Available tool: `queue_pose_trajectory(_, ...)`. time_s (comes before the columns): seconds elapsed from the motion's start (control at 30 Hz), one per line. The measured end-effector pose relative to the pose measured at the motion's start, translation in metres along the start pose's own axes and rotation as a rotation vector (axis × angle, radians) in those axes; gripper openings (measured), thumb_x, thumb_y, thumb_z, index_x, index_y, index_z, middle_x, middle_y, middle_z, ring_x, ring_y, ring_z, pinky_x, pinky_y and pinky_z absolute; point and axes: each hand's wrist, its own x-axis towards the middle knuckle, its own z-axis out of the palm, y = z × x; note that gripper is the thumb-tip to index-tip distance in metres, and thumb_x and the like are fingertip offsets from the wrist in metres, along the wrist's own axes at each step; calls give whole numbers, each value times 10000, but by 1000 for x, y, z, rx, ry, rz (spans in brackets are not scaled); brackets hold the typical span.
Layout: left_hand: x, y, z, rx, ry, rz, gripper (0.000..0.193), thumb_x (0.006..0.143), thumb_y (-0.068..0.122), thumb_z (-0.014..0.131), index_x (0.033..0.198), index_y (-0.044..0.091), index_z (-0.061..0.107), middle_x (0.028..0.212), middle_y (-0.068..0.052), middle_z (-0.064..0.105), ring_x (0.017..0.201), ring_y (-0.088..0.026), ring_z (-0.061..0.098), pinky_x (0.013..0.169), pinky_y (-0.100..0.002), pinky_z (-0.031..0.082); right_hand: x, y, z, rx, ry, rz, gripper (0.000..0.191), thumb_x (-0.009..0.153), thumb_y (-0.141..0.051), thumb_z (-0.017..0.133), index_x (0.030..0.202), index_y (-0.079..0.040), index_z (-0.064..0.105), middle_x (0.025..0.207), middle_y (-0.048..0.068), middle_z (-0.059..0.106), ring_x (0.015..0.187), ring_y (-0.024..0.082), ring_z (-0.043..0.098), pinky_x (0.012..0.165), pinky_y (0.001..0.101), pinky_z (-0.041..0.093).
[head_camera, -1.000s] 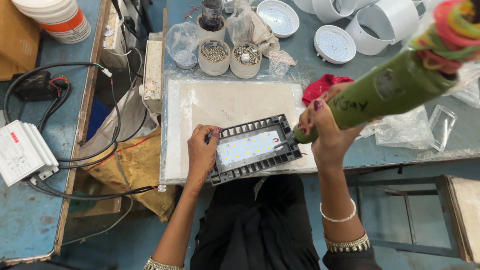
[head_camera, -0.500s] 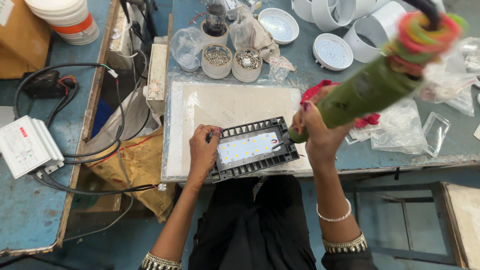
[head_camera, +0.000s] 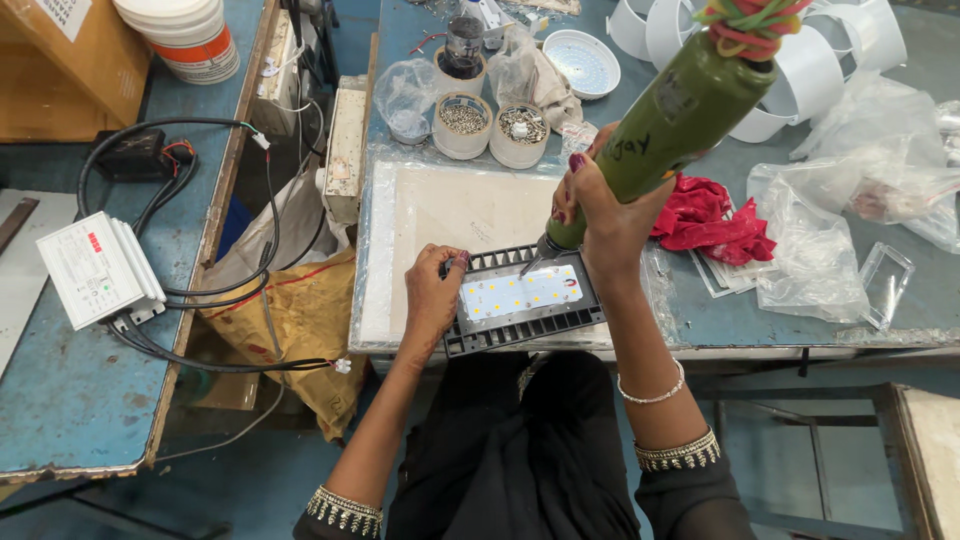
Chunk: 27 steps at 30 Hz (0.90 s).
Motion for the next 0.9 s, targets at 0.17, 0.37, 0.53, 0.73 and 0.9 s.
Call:
queue_pose_trajectory(0.17,1,0,-1,-7,-4,4,218,932,217,675,932,10,741,884,-121,667,770,-263,644,743,-391,492,0,0,2,-23,-7,6,160,1018,14,619,1090,-2,477,734,54,521,555,125,509,545,303,467)
queue_pose_trajectory(0.37,1,0,0,-7,-13,-19,217,930,230,676,926,22,739,884,-111,659,776,-271,639,761,-398,486,-1,-2,3,-19,6,20,175,1011,0,636,1089,-6,479,737,52,519,553,131,505,544,309,471)
queue_pose_trajectory(0.53,0,-3,1,35,-1,29,219,933,235,675,917,29,747,899,-100,661,819,-276,623,848,-410,452,0,-2,1,-8,1,17,185,1004,-6,641,1083,-8,474,732,53,512,551,132,513,533,309,472)
queue_pose_trajectory(0.73,0,2,-1,33,-17,-15,221,932,243,671,925,34,744,900,-93,661,803,-269,623,826,-403,462,-1,-1,-1,-16,-5,-2,183,1005,-7,636,1098,-4,478,772,57,518,544,125,516,531,307,487)
queue_pose_trajectory(0.9,-1,6,-2,17,-38,-51,225,936,245,665,937,34,742,897,-97,654,781,-261,630,787,-400,476,-3,1,-6,5,-51,41,200,1009,-13,623,1117,-12,453,773,51,502,563,131,519,570,323,515)
